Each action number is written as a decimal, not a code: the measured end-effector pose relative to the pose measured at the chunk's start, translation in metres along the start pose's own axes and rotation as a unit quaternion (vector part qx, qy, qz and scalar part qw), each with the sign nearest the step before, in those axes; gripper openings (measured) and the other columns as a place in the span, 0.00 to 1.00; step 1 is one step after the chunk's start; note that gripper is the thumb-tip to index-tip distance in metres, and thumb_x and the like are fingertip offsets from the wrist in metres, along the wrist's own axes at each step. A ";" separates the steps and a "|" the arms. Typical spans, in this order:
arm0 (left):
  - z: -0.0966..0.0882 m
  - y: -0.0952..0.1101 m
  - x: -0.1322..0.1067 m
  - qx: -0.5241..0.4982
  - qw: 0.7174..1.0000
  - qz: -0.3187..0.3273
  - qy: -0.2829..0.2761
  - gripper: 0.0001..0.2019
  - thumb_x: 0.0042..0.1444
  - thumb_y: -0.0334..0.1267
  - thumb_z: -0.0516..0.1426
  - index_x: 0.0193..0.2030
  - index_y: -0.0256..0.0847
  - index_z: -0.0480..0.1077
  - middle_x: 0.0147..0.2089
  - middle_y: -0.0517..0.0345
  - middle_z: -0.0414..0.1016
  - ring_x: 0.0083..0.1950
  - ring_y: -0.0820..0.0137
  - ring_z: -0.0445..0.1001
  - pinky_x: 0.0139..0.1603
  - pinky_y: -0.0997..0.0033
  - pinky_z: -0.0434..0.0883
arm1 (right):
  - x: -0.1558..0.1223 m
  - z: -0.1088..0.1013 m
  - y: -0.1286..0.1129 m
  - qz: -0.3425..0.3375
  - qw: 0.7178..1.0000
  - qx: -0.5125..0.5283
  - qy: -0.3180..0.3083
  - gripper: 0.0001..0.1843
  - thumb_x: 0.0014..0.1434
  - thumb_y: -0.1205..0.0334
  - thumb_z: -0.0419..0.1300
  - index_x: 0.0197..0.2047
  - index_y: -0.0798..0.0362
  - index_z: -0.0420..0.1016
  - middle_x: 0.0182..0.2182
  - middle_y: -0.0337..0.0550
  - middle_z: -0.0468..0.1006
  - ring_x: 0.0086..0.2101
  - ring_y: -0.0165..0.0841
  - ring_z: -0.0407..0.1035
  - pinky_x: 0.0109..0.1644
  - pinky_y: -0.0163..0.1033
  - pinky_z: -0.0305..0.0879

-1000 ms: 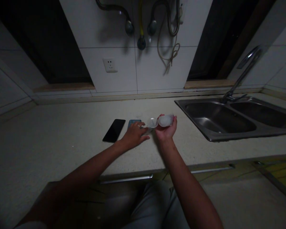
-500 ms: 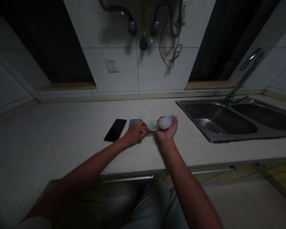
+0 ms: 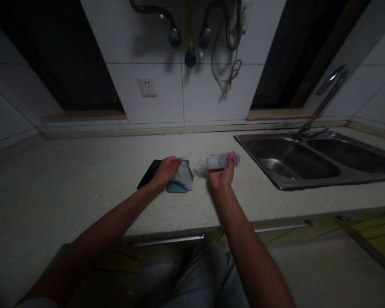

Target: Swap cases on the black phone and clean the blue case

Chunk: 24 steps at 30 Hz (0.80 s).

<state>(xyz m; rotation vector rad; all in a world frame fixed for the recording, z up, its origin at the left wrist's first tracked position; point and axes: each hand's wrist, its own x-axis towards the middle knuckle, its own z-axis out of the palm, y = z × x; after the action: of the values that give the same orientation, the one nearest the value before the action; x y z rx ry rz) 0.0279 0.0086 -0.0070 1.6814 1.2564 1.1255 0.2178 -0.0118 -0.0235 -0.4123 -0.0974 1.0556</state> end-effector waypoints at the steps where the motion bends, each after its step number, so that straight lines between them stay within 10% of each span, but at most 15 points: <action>1: -0.003 0.001 -0.001 0.023 1.000 0.017 0.013 0.18 0.59 0.46 0.55 0.21 0.42 0.60 0.21 0.64 0.58 0.25 0.73 0.57 0.26 0.72 0.52 | 0.000 0.001 0.000 0.001 1.000 -0.005 -0.009 0.08 0.56 0.54 0.65 0.33 0.46 0.71 0.26 0.27 0.79 0.28 0.29 0.76 0.37 0.39 0.77; 7: -0.002 0.005 -0.005 -0.110 0.993 -0.040 -0.027 0.19 0.58 0.50 0.58 0.23 0.41 0.63 0.21 0.63 0.62 0.25 0.73 0.62 0.27 0.75 0.58 | 0.004 -0.002 0.003 0.012 0.998 -0.028 -0.060 0.11 0.53 0.54 0.69 0.35 0.47 0.73 0.28 0.30 0.81 0.30 0.28 0.76 0.40 0.37 0.76; 15: 0.007 0.002 -0.010 -0.427 0.830 -0.341 -0.117 0.08 0.63 0.36 0.55 0.35 0.35 0.71 0.33 0.50 0.78 0.32 0.69 0.77 0.40 0.68 0.73 | -0.018 0.009 0.010 -0.002 0.987 -0.097 -0.125 0.13 0.48 0.62 0.72 0.37 0.51 0.76 0.31 0.32 0.82 0.31 0.25 0.75 0.38 0.30 0.73; 24: 0.012 -0.003 -0.017 -0.471 0.770 -0.368 -0.223 0.15 0.65 0.39 0.48 0.47 0.32 0.71 0.35 0.46 0.79 0.35 0.63 0.78 0.42 0.63 0.73 | -0.029 0.006 0.023 -0.060 0.956 -0.239 -0.160 0.16 0.39 0.64 0.75 0.32 0.55 0.78 0.27 0.36 0.81 0.26 0.27 0.73 0.32 0.31 0.71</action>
<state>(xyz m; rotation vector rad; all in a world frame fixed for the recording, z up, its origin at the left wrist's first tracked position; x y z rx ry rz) 0.0359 -0.0073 -0.0175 0.5182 0.6886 0.5984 0.1834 -0.0250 -0.0230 -0.6585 -0.6699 0.9659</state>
